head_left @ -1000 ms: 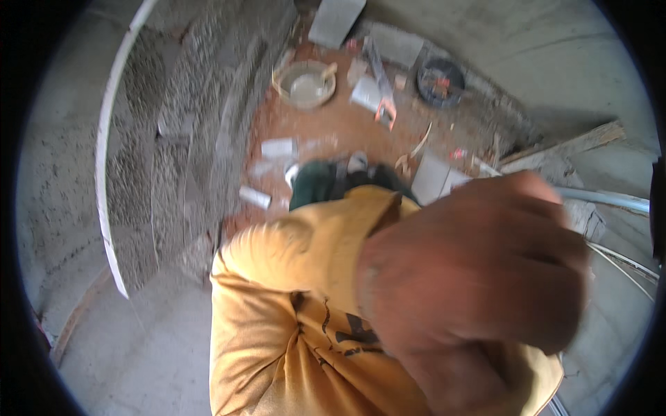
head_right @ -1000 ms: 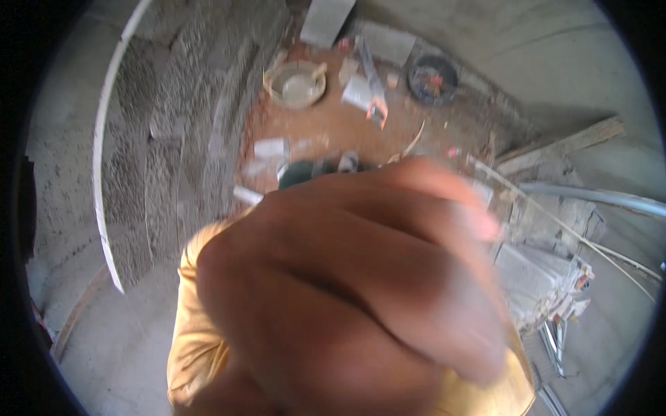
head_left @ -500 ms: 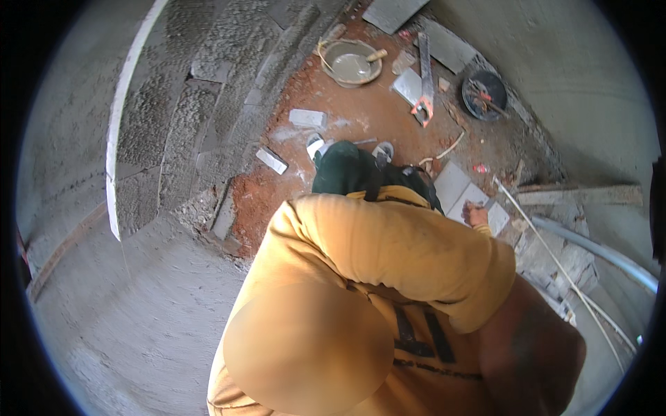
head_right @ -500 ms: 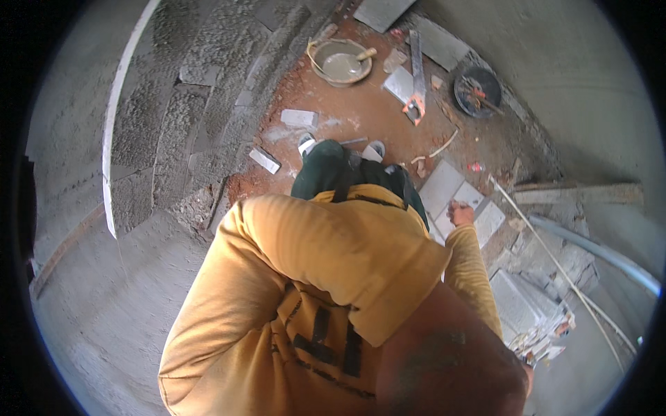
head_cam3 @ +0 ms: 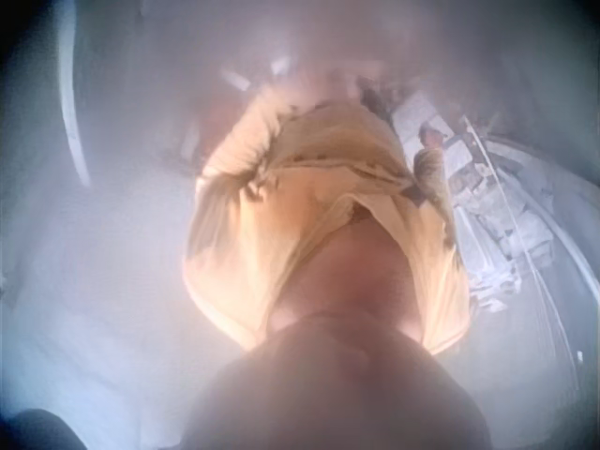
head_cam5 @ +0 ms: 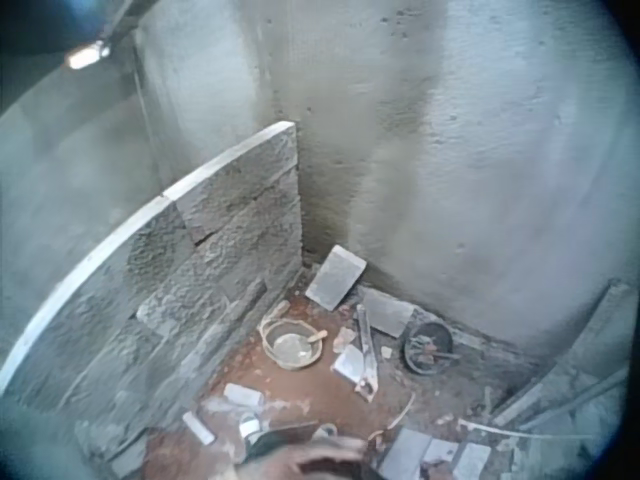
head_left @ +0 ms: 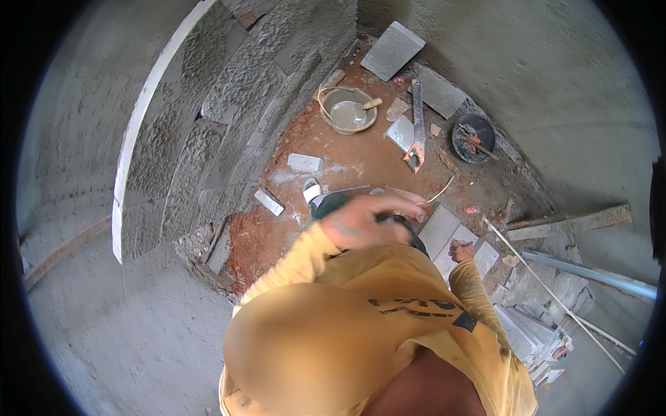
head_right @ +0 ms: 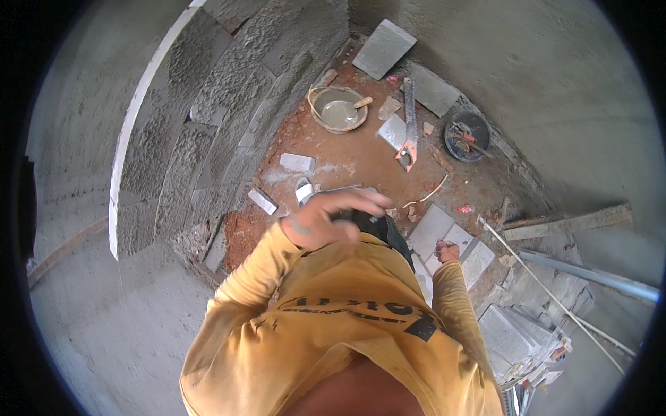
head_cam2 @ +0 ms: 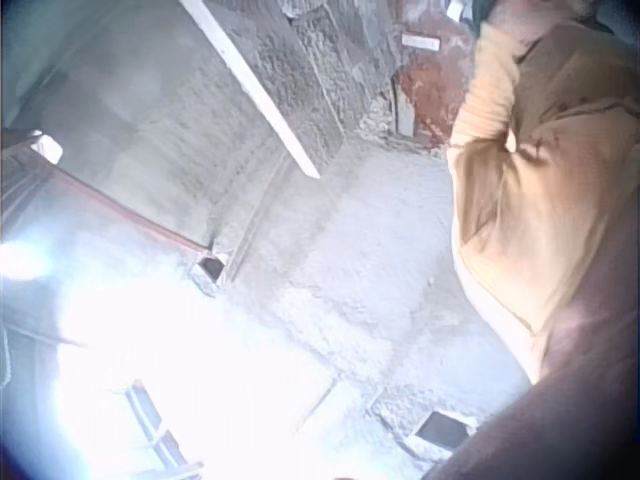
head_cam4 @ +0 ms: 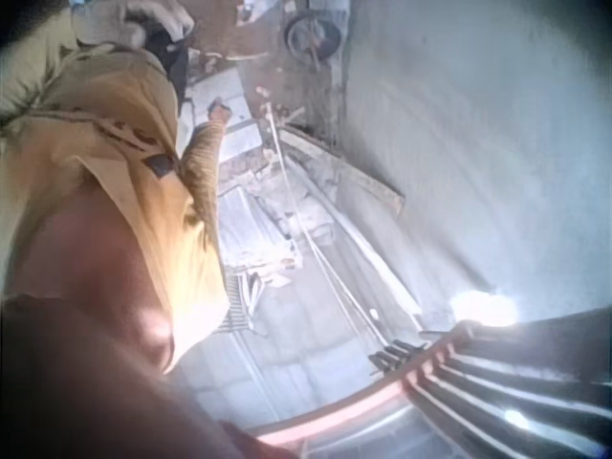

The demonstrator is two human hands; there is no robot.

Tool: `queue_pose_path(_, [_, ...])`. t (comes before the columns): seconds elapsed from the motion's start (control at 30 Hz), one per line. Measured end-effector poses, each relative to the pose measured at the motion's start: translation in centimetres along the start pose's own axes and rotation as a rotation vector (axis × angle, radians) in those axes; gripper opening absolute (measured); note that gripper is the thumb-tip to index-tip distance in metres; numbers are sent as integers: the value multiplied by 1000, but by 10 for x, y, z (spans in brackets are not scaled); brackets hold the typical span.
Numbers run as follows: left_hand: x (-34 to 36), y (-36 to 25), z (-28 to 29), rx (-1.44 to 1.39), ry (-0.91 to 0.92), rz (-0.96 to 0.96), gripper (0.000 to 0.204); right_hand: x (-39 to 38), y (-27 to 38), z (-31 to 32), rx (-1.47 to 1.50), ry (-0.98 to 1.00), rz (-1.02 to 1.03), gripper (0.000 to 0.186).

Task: The person scoops mortar from a bucket and spreads it along a partially built wall. They place concrete blocks onto the mortar, tap them into position with a hammer, and cut a block with a hand saw. The person continues to apply mortar and set additional blocks along the wall line.

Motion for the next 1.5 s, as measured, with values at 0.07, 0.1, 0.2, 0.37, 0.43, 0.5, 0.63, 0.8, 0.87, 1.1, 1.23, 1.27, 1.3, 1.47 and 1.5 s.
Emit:
queue_pose_path(0.07, [-55, 75, 47, 310, -300, 362, 31, 0, 0, 1, -12, -35, -63, 12])
queue_pose_path(0.1, [-91, 115, 67, 331, -459, 570, 29, 0, 10, -1, -130, -34, -3, 9])
queue_pose_path(0.2, [-219, 199, 98, 523, -726, 960, 45, 0, 29, -17, -42, -9, 8, 7])
queue_pose_path(0.37, [-384, 269, 50, 444, -840, 1334, 54, 19, 76, -67, -517, 111, 94, 27])
queue_pose_path(0.43, [-404, 276, 28, 381, -837, 1382, 55, 29, 88, -100, -681, 132, 203, 40])
queue_pose_path(0.5, [-407, 277, 18, 454, -802, 1427, 54, 41, 89, -146, -1006, 157, 329, 38])
queue_pose_path(0.63, [-369, 310, 29, 488, -678, 1207, 53, 76, 36, -269, -1185, 278, 377, 46])
queue_pose_path(0.8, [-338, 396, 57, 1002, -403, 1125, 63, 181, -67, -404, -1398, 375, 279, 44])
queue_pose_path(0.87, [-347, 425, 56, 869, -353, 1276, 71, 225, -116, -438, -1519, 349, 316, 41])
queue_pose_path(1.1, [-378, 445, 93, 956, -267, 1354, 73, 350, -215, -487, -1770, 97, 652, 36])
queue_pose_path(1.23, [-385, 446, 103, 952, -310, 1320, 69, 372, -236, -492, -1869, 269, 484, 39])
queue_pose_path(1.27, [-386, 448, 101, 937, -288, 1342, 68, 364, -242, -496, -1851, 411, 408, 36])
queue_pose_path(1.3, [-386, 447, 101, 942, -292, 1342, 67, 348, -244, -504, -1832, 488, 359, 33])
queue_pose_path(1.47, [-379, 446, 83, 1017, -178, 1287, 60, 207, -190, -510, -1497, 637, 137, 34])
queue_pose_path(1.5, [-381, 445, 76, 1015, -148, 1301, 60, 167, -170, -504, -1520, 575, 134, 36])
Point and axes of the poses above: each hand's wrist, its own x-axis towards the middle knuckle, its own z-axis out of the back of the hand, y = z × x, the point moved 8 cm from there along x, towards the middle knuckle, and after that the axes turned 11 degrees about x, right-handed, at the moved point
